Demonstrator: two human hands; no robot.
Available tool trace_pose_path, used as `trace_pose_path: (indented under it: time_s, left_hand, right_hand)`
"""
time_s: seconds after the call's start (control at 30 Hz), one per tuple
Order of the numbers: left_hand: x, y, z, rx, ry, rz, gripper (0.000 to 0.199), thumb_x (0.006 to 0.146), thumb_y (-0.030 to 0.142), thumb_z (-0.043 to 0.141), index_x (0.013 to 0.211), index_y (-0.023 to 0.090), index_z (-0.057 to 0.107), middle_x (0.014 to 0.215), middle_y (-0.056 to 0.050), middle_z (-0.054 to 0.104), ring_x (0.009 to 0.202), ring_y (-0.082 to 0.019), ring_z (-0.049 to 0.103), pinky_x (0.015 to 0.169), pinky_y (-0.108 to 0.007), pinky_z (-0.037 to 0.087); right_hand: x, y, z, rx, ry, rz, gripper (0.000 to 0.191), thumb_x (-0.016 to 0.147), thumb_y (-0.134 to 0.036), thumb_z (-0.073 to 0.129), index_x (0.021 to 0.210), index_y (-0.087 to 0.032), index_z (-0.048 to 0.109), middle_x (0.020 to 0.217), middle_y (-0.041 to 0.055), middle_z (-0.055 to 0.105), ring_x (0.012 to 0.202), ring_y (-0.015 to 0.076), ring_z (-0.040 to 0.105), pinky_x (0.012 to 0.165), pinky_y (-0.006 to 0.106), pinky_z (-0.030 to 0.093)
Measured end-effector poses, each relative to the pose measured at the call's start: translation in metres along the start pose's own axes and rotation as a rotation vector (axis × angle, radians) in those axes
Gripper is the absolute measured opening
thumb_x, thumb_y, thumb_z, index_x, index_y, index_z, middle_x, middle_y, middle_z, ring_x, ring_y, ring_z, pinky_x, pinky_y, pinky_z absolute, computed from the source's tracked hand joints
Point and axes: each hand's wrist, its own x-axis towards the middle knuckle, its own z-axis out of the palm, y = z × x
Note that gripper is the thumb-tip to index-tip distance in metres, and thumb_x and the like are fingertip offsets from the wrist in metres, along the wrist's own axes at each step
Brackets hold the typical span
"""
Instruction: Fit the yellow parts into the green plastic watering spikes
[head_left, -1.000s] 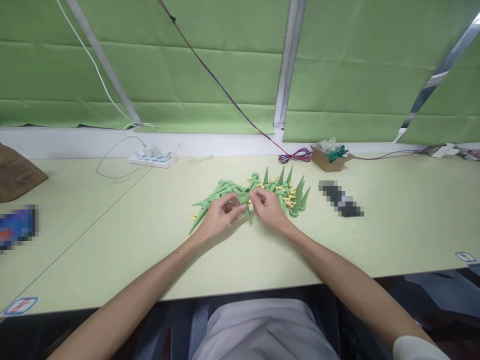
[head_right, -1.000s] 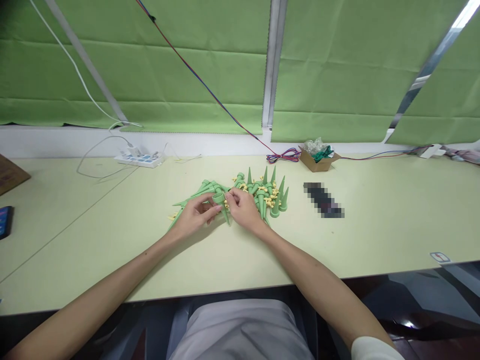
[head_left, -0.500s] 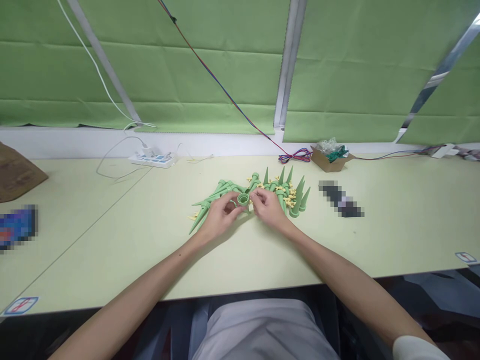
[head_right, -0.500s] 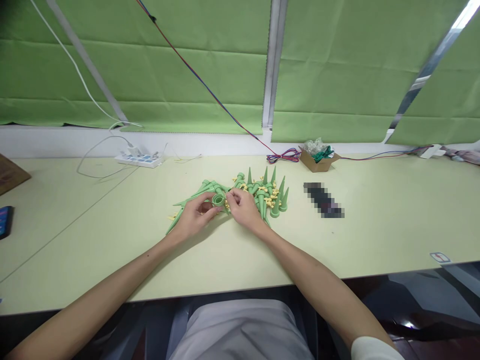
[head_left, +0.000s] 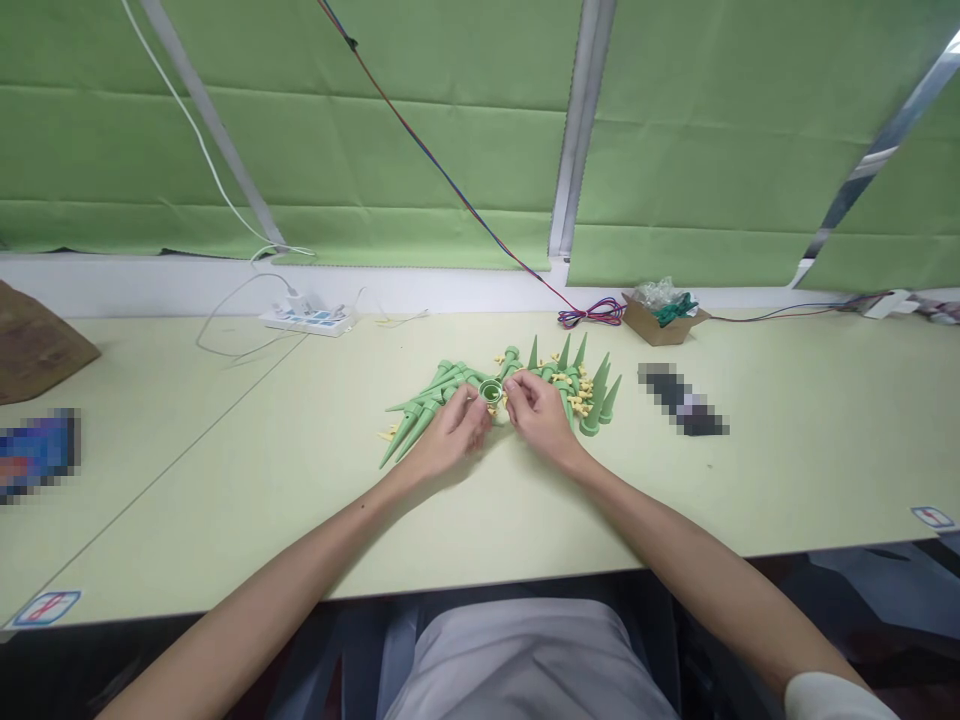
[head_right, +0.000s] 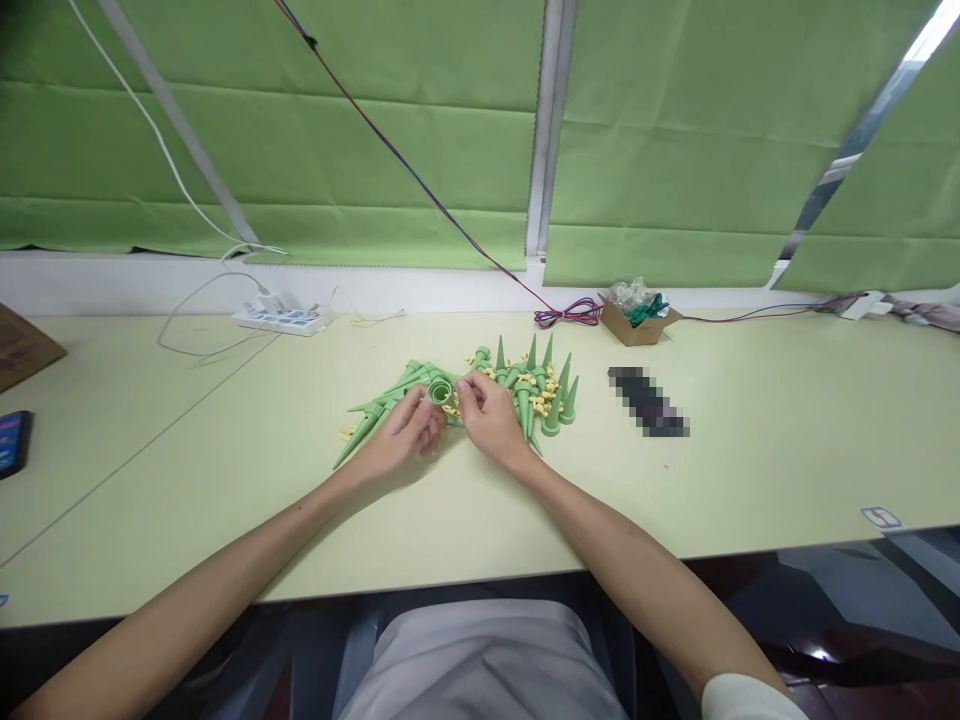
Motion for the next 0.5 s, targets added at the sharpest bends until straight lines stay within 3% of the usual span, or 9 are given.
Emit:
trace_pose_path:
  time_s: [0.2, 0.5]
  left_hand:
    - [0.002, 0.0092, 0.0001, -0.158, -0.108, -0.158, 0.075, 0.096, 0.081, 0.025, 0.069, 0.02, 0.06, 0.064, -0.008, 0.06, 0.055, -0.019, 0.059, 0.053, -0.033, 0.046]
    - [0.0042, 0.0109, -0.0032, -0.265, -0.071, -0.194, 0.058, 0.093, 0.074, 0.053, 0.076, 0.019, 0.065, 0.068, -0.007, 0.064, 0.055, -0.017, 0.058, 0.05, -0.031, 0.044]
  right_hand:
    - [-0.0028, -0.0031, -0.0005, -0.021, -0.049, -0.081, 0.032, 0.103, -0.044, 0.049, 0.079, -0.023, 0.051, 0.062, -0.0037, 0.048, 0.056, 0.0141, 0.045, 0.058, 0.029, 0.036]
    - [-0.0046, -0.0079, -0.0014, -0.121, -0.139, -0.127, 0.03, 0.103, -0.042, 0.046, 0.083, -0.023, 0.055, 0.066, -0.0028, 0.053, 0.059, 0.014, 0.045, 0.061, 0.028, 0.035]
